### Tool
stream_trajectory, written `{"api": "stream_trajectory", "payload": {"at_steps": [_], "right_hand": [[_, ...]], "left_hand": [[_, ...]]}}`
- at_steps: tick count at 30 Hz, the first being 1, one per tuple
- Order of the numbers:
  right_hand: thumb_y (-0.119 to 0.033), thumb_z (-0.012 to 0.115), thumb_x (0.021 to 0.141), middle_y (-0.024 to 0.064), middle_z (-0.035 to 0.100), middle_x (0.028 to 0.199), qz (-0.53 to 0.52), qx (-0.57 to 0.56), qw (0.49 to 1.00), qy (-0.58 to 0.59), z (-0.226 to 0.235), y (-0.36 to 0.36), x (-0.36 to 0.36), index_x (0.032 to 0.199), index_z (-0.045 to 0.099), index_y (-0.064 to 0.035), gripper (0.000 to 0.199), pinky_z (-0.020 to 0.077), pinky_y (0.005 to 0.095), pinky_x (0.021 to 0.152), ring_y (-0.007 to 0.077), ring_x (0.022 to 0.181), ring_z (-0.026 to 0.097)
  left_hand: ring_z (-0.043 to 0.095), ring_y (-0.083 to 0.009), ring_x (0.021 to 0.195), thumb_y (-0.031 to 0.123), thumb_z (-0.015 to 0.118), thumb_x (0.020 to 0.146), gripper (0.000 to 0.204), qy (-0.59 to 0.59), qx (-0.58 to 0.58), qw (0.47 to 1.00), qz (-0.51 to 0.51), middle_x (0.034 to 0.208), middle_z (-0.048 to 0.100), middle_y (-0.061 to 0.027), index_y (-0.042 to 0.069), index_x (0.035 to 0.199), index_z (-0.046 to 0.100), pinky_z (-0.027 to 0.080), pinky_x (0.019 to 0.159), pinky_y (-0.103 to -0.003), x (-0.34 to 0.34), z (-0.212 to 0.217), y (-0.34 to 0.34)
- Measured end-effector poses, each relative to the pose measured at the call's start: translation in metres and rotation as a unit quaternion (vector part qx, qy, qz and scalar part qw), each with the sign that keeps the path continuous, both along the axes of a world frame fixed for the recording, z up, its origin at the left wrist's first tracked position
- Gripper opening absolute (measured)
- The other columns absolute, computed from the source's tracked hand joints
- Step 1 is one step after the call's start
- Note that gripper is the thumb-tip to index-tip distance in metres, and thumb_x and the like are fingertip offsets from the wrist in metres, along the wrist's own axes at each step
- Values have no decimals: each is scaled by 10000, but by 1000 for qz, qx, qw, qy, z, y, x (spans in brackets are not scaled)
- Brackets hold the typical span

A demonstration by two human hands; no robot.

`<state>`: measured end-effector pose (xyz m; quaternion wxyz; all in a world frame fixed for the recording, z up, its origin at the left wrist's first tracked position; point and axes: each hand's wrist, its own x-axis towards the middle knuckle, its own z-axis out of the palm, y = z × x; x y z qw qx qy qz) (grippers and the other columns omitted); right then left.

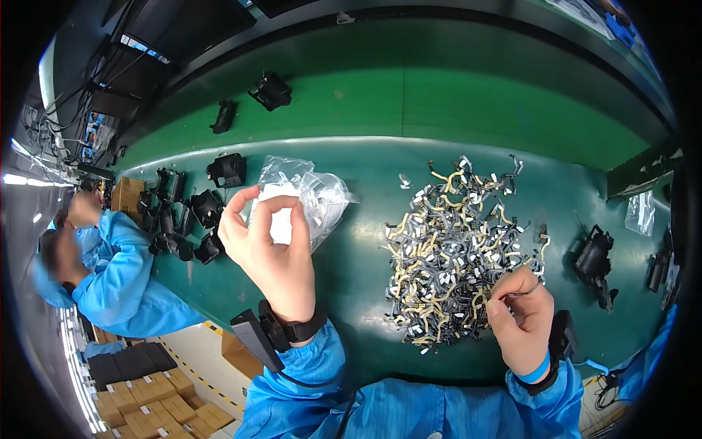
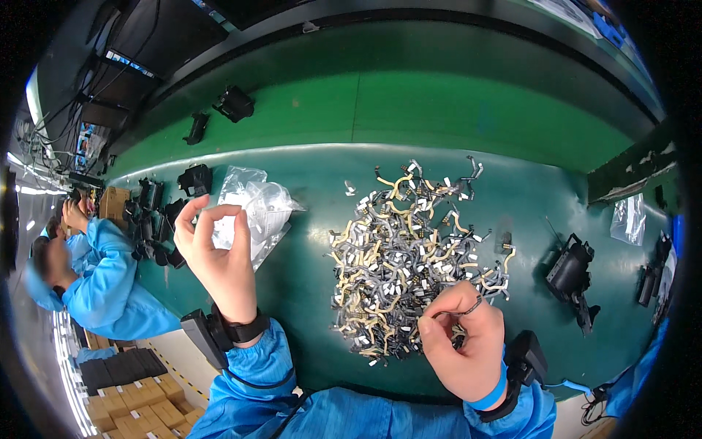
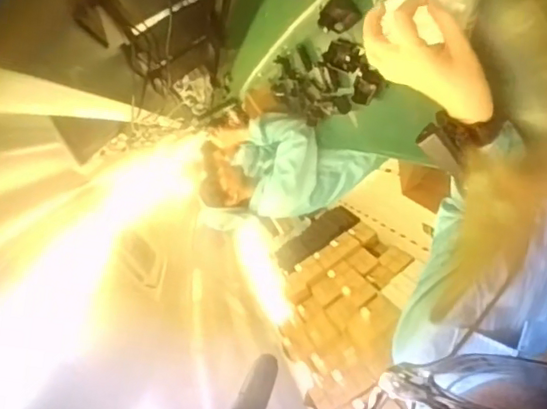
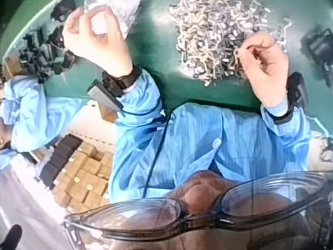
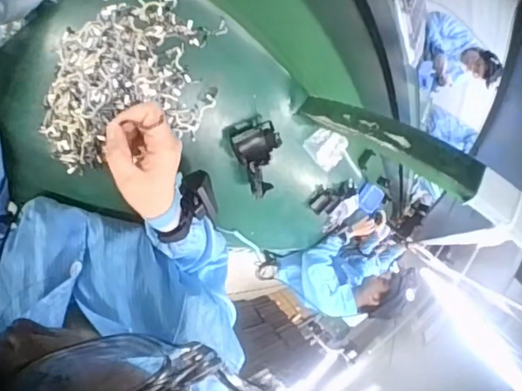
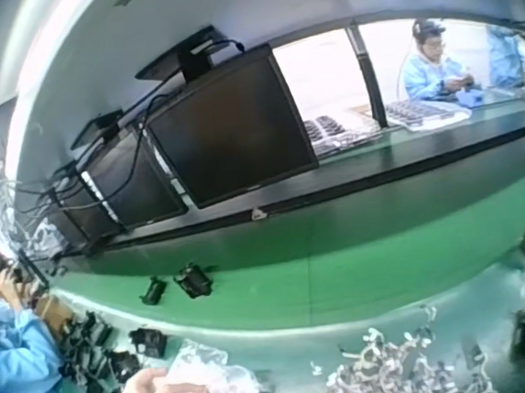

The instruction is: Inserting small metal components and clips into a black plastic housing on an assembly line.

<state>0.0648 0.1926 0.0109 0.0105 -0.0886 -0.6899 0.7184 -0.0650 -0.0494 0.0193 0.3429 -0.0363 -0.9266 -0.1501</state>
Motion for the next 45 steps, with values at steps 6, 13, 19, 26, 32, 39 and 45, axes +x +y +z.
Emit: {"api": "stream_trajectory", "payload": {"at_steps": [6, 13, 19, 26, 32, 39, 45], "right_hand": [[24, 591, 871, 23, 572, 761, 2, -193, 981, -34, -2, 7, 1, 912, 533, -22, 85, 421, 210, 588, 66, 663, 531], [-91, 520, 933, 55, 623, 779, 153, -402, 898, -96, -7, 12, -10, 907, 533, -34, 64, 473, 254, 658, 131, 726, 609], [-94, 506, 927, 50, 618, 741, 218, -421, 870, -135, -6, 14, -7, 896, 527, -36, 69, 472, 250, 634, 129, 692, 627], [-122, 508, 943, 34, 590, 689, 218, -407, 877, -136, -1, 15, -2, 887, 516, -33, 105, 467, 232, 584, 107, 647, 608], [24, 613, 778, 50, 572, 802, -104, 191, 956, 196, 20, 54, 41, 840, 571, -30, 93, 440, 243, 567, 128, 713, 563], [27, 644, 727, 53, 468, 861, -318, 473, 817, -81, 17, 121, 111, 1113, 587, -53, 398, 389, 246, 620, 136, 672, 430], [5, 729, 737, 42, 455, 678, -268, 499, 821, -78, -11, 133, 114, 1003, 654, -39, 280, 391, 264, 551, 132, 581, 433]], "left_hand": [[563, -316, 1003, -54, 702, 690, 219, 73, 120, 977, -162, 1097, 569, -138, 71, 865, 663, 409, 917, -402, 14, -2, 20], [650, -149, 785, 110, 849, 627, 305, -89, 19, 873, -479, 932, 687, -2, 155, 889, 699, 328, 1006, -416, 64, 12, 55], [649, -147, 762, 102, 828, 628, 246, -107, 10, 864, -492, 891, 694, 5, 152, 839, 711, 333, 1002, -423, 70, 13, 65], [650, -137, 798, 89, 778, 648, 261, -87, 12, 857, -508, 940, 695, 10, 141, 889, 695, 321, 993, -421, 70, 5, 60], [634, -192, 719, -29, 692, 650, 243, -124, 93, 879, -452, 880, 678, -40, 105, 850, 655, 324, 1012, -470, 69, 3, 51], [586, -196, 780, 43, 595, 824, 56, -139, 181, 873, -431, 845, 630, -120, 9, 869, 590, 288, 1085, -494, 69, -5, 52], [585, -193, 735, 46, 638, 796, 93, -129, 236, 879, -394, 843, 644, -103, 32, 875, 592, 331, 1032, -470, 68, -13, 54]]}}
